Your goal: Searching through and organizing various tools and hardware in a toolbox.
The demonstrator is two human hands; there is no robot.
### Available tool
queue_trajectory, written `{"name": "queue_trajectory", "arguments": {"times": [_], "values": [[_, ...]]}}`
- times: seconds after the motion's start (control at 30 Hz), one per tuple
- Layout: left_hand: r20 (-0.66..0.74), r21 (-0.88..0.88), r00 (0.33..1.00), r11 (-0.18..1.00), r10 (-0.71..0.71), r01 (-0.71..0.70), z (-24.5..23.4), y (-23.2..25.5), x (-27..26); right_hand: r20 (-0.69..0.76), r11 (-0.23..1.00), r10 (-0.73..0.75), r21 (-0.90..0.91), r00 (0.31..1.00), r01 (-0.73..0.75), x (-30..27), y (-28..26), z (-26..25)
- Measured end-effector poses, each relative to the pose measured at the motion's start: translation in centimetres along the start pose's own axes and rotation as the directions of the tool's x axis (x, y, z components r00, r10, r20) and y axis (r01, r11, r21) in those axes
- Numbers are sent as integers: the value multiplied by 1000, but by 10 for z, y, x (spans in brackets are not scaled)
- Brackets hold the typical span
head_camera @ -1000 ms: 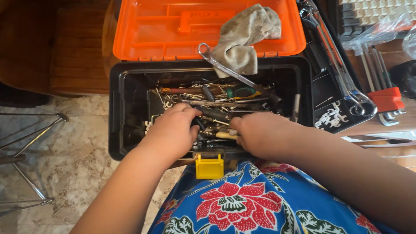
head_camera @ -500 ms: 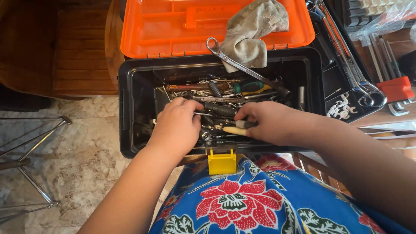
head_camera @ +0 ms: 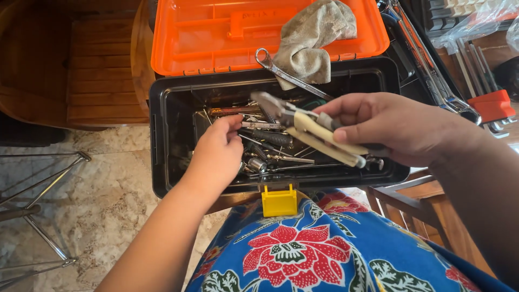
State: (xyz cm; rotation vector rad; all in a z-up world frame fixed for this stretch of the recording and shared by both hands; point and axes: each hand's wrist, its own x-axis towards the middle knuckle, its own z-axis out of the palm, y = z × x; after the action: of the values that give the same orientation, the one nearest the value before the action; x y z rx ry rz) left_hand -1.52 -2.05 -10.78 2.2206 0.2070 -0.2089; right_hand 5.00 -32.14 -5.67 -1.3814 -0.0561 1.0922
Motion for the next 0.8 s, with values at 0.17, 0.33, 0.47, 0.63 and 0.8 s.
{"name": "queue_trajectory", "arguments": {"times": [0.17,0.33,0.47,0.63,0.8], "values": [[216,-406,957,873,-196,270,-6,30,-4,-99,994,14,105,995,-3,5,-4,28],[430,-552,895,749,-121,366,-5,58,-14,-79,983,-37,178,996,51,9,-3,48],[439,-684,894,612,-89,397,-3,70,-21,-112,994,-91,55,990,98,10,-9,68],[484,-746,855,424,-186,514,7,75,-24,-253,992,-73,-114,965,45,5,-9,89],[454,-836,880,277,-138,474,19,59,-21,-153,608,-522,-757,839,240,4,1,90]]}}
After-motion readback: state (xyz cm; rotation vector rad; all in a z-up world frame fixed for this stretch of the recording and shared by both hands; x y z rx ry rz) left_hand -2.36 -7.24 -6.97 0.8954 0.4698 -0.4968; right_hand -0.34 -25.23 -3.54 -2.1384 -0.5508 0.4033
